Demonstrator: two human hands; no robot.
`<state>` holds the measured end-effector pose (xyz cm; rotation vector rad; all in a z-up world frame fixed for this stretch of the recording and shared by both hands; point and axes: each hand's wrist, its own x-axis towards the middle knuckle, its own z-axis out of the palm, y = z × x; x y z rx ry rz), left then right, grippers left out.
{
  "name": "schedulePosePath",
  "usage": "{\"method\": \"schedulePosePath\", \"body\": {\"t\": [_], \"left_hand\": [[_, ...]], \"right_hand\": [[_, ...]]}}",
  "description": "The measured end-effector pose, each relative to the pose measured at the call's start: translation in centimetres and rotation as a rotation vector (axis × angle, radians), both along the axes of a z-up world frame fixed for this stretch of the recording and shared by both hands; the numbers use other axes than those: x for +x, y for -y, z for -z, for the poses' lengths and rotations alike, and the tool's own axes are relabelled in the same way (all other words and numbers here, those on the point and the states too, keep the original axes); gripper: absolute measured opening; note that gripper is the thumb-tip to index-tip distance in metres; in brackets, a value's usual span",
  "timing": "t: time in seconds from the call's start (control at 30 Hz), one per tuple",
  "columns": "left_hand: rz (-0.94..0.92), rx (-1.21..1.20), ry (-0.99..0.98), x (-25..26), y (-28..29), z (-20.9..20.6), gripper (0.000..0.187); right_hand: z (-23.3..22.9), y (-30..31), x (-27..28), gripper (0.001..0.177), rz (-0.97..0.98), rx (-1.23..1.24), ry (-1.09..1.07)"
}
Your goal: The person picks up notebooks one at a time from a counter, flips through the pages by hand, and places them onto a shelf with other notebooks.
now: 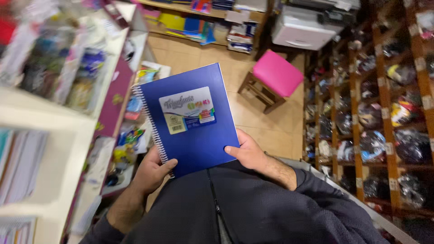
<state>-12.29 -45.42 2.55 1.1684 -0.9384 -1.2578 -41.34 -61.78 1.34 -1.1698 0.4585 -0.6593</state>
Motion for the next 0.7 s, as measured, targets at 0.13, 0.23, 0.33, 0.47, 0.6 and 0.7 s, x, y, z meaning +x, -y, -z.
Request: {"method": "schedulePosePath", "body": {"t": [0.13, 0.23, 0.33, 0.47, 0.6, 0.7], "left_hand": [[0.048, 0.094, -0.182, -3.1, 6.7, 0.6, 0.048], [0.093, 0.182, -0.224, -3.2, 10.8, 1.6, 0.038], [0.086, 0.208, -0.215, -1.8, 14.9, 3.9, 0.033], [0.087, 0.237, -0.238, 1.6, 21.5, 4.4, 0.034], [0.125, 0.189, -0.339, 6.9, 28.5, 7.0, 0.038], [0.149, 0.148, -0.415, 10.6, 35.8, 5.6, 0.050]], "right_hand": [[0.7, 4.8, -3.0, 0.036, 0.130, 0.028, -0.066], [0.5, 8.2, -2.8, 0.038, 0.219, 0.106, -0.060], [1.8, 12.3, -1.6, 0.035, 0.228, 0.132, -0.058], [2.6, 19.0, 1.7, 0.039, 0.211, 0.091, -0.109], [3.2, 25.7, 6.1, 0.039, 0.293, 0.095, 0.011], [-0.3, 30.8, 10.6, 0.036, 0.344, 0.096, 0.062]]}}
